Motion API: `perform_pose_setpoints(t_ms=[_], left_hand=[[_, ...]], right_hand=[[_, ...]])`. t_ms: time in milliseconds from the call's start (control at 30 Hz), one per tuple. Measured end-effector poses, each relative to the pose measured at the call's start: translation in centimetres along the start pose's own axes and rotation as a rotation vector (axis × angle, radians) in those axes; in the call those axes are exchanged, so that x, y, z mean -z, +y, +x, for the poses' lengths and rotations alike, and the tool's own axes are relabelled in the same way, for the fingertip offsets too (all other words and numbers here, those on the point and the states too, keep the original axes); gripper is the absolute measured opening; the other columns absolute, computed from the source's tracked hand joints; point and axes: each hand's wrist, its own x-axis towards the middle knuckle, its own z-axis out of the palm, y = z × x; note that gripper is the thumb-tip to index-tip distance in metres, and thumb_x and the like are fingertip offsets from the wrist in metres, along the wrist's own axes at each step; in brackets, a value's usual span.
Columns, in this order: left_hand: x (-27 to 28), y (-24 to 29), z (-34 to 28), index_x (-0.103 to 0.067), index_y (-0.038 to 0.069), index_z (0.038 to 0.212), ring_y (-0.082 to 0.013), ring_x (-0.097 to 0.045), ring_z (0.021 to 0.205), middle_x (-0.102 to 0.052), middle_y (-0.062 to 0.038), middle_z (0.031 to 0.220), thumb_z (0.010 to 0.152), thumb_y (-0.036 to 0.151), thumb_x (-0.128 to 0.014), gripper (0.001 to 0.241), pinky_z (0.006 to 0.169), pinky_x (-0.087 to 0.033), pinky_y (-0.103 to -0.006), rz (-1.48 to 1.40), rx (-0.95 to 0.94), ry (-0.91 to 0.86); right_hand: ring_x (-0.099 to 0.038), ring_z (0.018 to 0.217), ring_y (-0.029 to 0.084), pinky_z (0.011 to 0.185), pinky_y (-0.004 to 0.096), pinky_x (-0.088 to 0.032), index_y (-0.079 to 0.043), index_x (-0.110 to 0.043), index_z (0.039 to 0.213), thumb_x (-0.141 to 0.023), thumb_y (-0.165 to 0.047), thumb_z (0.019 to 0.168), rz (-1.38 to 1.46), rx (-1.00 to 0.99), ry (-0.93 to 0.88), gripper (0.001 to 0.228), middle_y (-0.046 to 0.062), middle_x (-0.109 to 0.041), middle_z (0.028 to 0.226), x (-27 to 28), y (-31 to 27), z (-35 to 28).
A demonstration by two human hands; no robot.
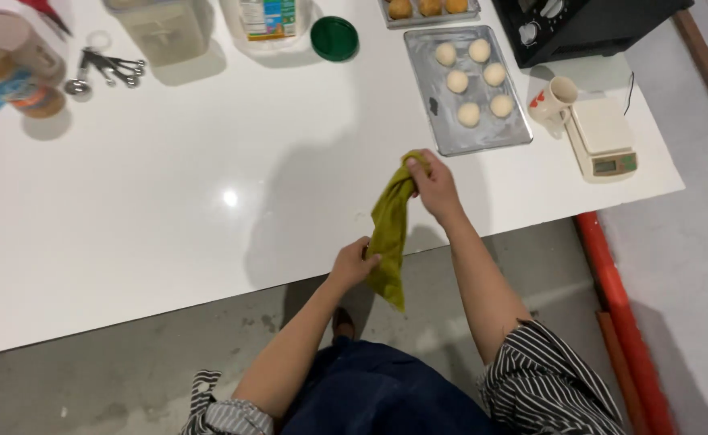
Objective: Shaping dough balls on a table, wiping down the workspace with a cloth, and washing dishes in a commercial sink.
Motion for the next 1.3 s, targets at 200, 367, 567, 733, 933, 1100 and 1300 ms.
perform_pose_setpoints(t_ms=[200,367,567,733,933,1100,1300], left_hand=[[-1.7,4.6,3.9,-0.058,0.004,0.127,-0.0384,-0.057,0.115,-0.061,-0.020,0.122,0.090,0.024,-0.070,0.044,0.092,-0.047,-0.0502,0.526,0.266,0.304],[-7.6,-4.7,2.7,-0.044,-0.008,0.145,-0.0377,-0.034,0.146,-0.041,-0.025,0.154,0.100,0.041,-0.042,0.067,0.120,-0.022,-0.0493,1.084,-0.262,-0.072],[-1.3,-3.1,12.3,-0.035,-0.002,0.155,-0.0335,-0.025,0.152,-0.035,-0.020,0.162,0.106,0.049,-0.035,0.070,0.125,-0.015,-0.0486,0.926,-0.024,-0.208],[0.2,-6.3,20.5,-0.033,0.001,0.157,-0.0308,-0.021,0.154,-0.033,-0.017,0.163,0.104,0.051,-0.034,0.072,0.126,-0.012,-0.0484,0.959,-0.008,-0.085],[1.8,-3.2,21.6,-0.029,-0.004,0.155,-0.0341,-0.016,0.154,-0.026,-0.020,0.163,0.101,0.058,-0.035,0.083,0.124,-0.006,-0.0492,1.009,0.140,-0.120],[1.9,-3.2,15.4,-0.030,-0.008,0.153,-0.0405,-0.018,0.151,-0.029,-0.026,0.160,0.101,0.059,-0.037,0.085,0.124,-0.007,-0.0525,1.043,0.182,-0.075],[3.2,-4.4,2.9,-0.043,-0.008,0.143,-0.0442,-0.032,0.143,-0.045,-0.028,0.147,0.100,0.055,-0.046,0.076,0.119,-0.019,-0.0573,1.036,0.135,0.023]], right_hand=[[-0.047,0.136,0.039,0.117,0.049,-0.037,0.002,-0.036,0.152,-0.057,-0.038,0.101,-0.828,-0.113,0.461,0.069,0.024,-0.051,0.143,1.7,15.9,3.3],[0.002,0.156,0.042,0.125,0.055,0.000,0.006,-0.012,0.160,-0.031,-0.051,0.106,-0.831,-0.420,0.259,0.080,0.026,-0.001,0.169,-7.9,17.5,3.6],[0.005,0.158,0.039,0.125,0.054,0.005,0.007,-0.009,0.161,-0.035,-0.047,0.107,-0.974,-0.340,0.166,0.081,0.024,0.003,0.171,-8.9,14.5,16.2],[0.002,0.159,0.035,0.126,0.053,0.005,0.001,-0.012,0.164,-0.037,-0.045,0.108,-0.972,-0.242,0.099,0.077,0.018,0.001,0.172,-9.3,14.7,25.6],[-0.005,0.160,0.032,0.127,0.054,0.003,-0.009,-0.018,0.166,-0.035,-0.036,0.110,-1.004,0.021,-0.238,0.065,0.009,-0.008,0.174,-11.1,12.2,28.6],[-0.011,0.159,0.031,0.127,0.054,-0.001,-0.010,-0.021,0.165,-0.035,-0.031,0.109,-0.997,0.184,-0.474,0.061,0.007,-0.014,0.173,-15.1,11.3,24.1],[-0.014,0.158,0.028,0.127,0.052,-0.004,-0.011,-0.026,0.162,-0.036,-0.033,0.107,-0.846,0.329,-0.652,0.060,0.006,-0.019,0.171,-19.0,10.8,12.7]])
